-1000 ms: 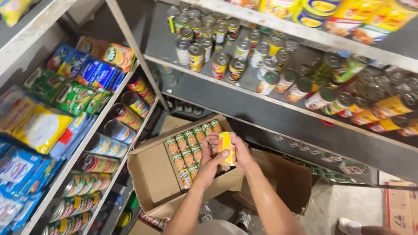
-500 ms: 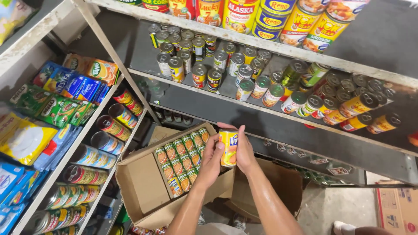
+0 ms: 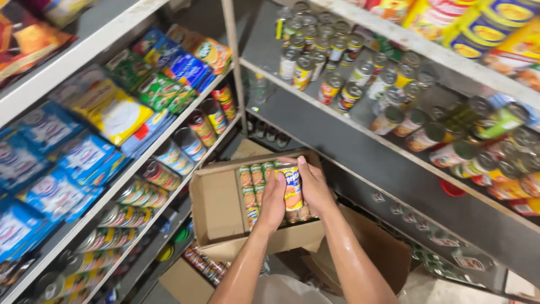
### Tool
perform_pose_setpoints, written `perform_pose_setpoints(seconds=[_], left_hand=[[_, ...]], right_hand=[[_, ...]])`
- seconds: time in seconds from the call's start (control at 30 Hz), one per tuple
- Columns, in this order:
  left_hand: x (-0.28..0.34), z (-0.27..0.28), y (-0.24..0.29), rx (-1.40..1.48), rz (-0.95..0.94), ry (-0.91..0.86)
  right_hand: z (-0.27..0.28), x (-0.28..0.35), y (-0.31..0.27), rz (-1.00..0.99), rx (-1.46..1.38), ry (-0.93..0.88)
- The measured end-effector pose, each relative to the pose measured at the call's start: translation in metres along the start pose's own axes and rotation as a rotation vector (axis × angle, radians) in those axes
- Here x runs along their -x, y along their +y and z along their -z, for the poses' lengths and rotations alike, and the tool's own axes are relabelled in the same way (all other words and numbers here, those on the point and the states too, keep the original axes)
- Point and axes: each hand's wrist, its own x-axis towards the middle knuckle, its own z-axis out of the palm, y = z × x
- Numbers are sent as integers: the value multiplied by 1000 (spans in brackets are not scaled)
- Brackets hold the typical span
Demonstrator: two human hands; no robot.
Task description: The recorder organizes canned goods by moving them between a cardboard box and store shelves.
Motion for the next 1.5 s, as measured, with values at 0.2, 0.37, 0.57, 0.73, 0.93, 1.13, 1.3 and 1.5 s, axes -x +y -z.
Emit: perform_pose_setpoints(seconds=[0.2, 0.37, 0.57, 0.73, 0.93, 1.13, 1.3, 1.5], left_hand=[[2, 57, -2, 39, -29, 96], [2, 112, -1, -61, 9, 251], [-4, 204, -78, -170, 64, 334], [-2, 238, -82, -145, 471, 378], [-16, 301, -189, -13, 417, 389], [-48, 316, -208, 7, 468, 399], [-82, 329, -229, 51, 483, 364], [-98, 340, -249, -80, 214, 301]], right_hand=[[-44, -21, 35, -43, 38, -64], [-72, -34, 88, -61, 101, -90], [-91, -46, 155, -187, 197, -198], [-106, -58, 213, -398, 236, -253], [-120, -86, 286, -623, 322, -157], [-122, -114, 318, -558, 621, -120], [-114, -144, 338, -354, 885, -34], [-127, -152, 306, -376, 840, -116]])
